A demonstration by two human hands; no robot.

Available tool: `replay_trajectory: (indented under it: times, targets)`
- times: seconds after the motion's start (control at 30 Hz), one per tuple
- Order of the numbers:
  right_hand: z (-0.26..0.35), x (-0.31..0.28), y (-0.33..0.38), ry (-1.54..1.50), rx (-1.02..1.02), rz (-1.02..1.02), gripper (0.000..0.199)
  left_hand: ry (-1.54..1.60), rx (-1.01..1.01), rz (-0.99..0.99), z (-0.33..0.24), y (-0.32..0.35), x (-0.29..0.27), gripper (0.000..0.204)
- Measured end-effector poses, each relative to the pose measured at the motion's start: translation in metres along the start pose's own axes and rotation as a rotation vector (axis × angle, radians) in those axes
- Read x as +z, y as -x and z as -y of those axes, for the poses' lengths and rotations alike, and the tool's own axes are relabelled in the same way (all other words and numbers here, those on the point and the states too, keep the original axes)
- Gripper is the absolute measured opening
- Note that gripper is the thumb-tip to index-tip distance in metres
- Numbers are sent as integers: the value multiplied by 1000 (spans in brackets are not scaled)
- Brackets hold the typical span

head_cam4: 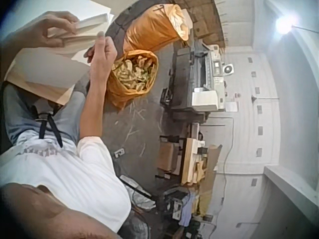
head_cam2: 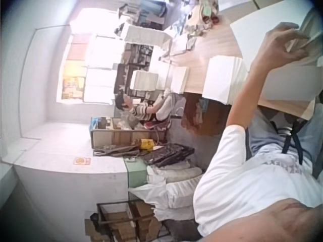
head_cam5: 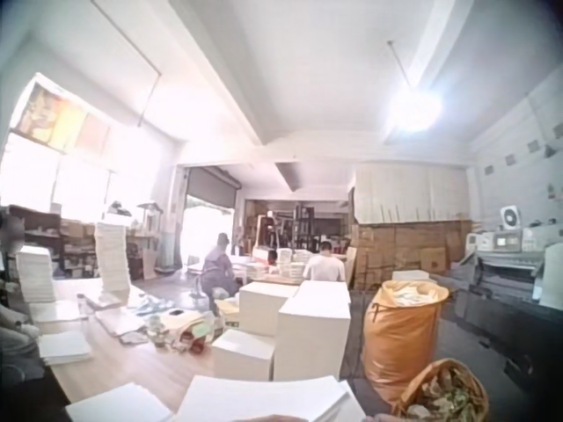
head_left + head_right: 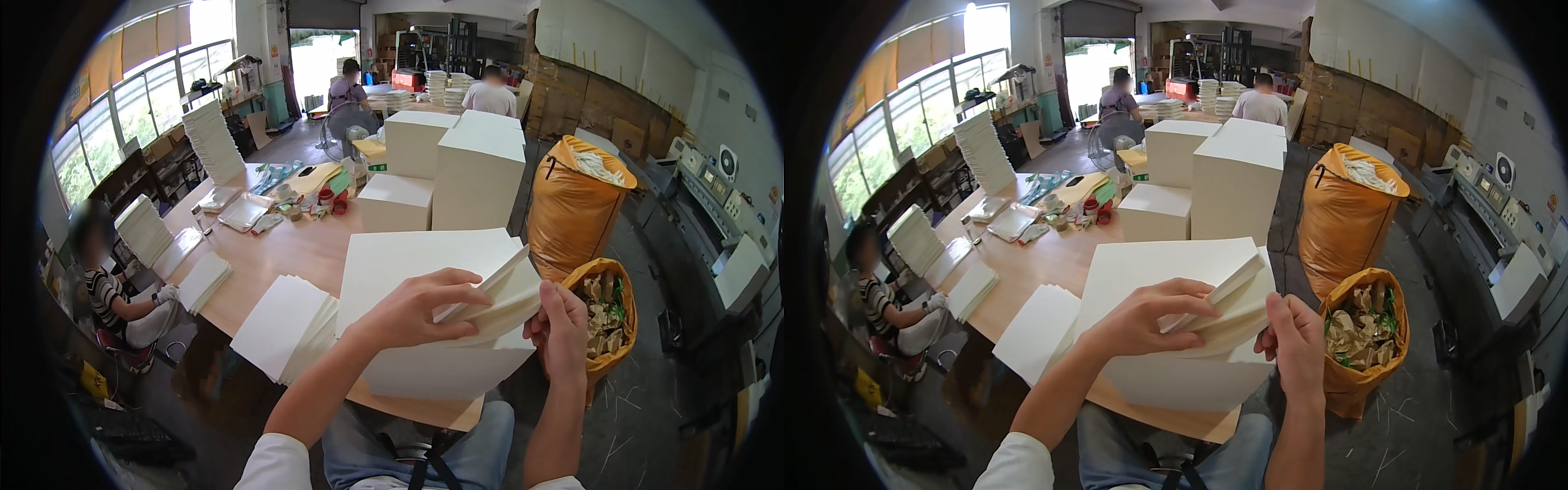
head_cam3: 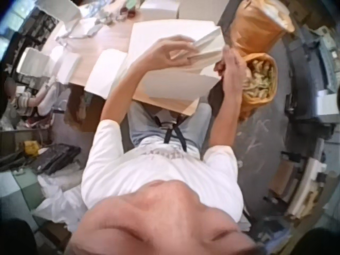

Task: The person repeatedly picks up stacks of white paper sheets from a table, aligns them, and places them into a larger stack. The person handles the paper by hand, separating and organizing the sheets in a repetitive manner.

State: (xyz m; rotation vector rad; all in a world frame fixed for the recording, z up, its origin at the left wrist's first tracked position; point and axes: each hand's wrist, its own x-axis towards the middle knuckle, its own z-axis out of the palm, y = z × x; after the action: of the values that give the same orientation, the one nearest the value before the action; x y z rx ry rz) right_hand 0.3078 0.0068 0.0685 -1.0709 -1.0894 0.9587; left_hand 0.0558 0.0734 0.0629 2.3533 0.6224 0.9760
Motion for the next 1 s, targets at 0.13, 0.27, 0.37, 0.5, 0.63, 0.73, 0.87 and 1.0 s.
replay_trajectory:
  times: [0.13,0.27,0.37,0.5,0.63,0.73,0.87,1.0]
  targets:
    - [-14,3,-1,297,-209,-48,42,-28,-7,-94,-11,-3,5,42]
    - [0,3,0,-114,27,22,42,-140,106,11,-3,-1,-1,34]
    - [-1,2,0,-173,23,25,41,-151,110,32,-9,-2,0,33]
    - [-3,1,0,-179,11,34,41,-77,84,26,-9,-1,-1,40]
    - [-5,-1,1,-142,-8,18,40,-37,75,15,-7,0,-2,37]
    - [-5,3,3,-22,-95,-16,40,-169,75,-75,-13,-3,4,34]
    - [-9,6,1,1,-107,-19,38,-146,88,-64,-12,-3,5,29]
    - [-5,5,0,-195,-23,0,37,-157,103,14,-10,-1,1,32]
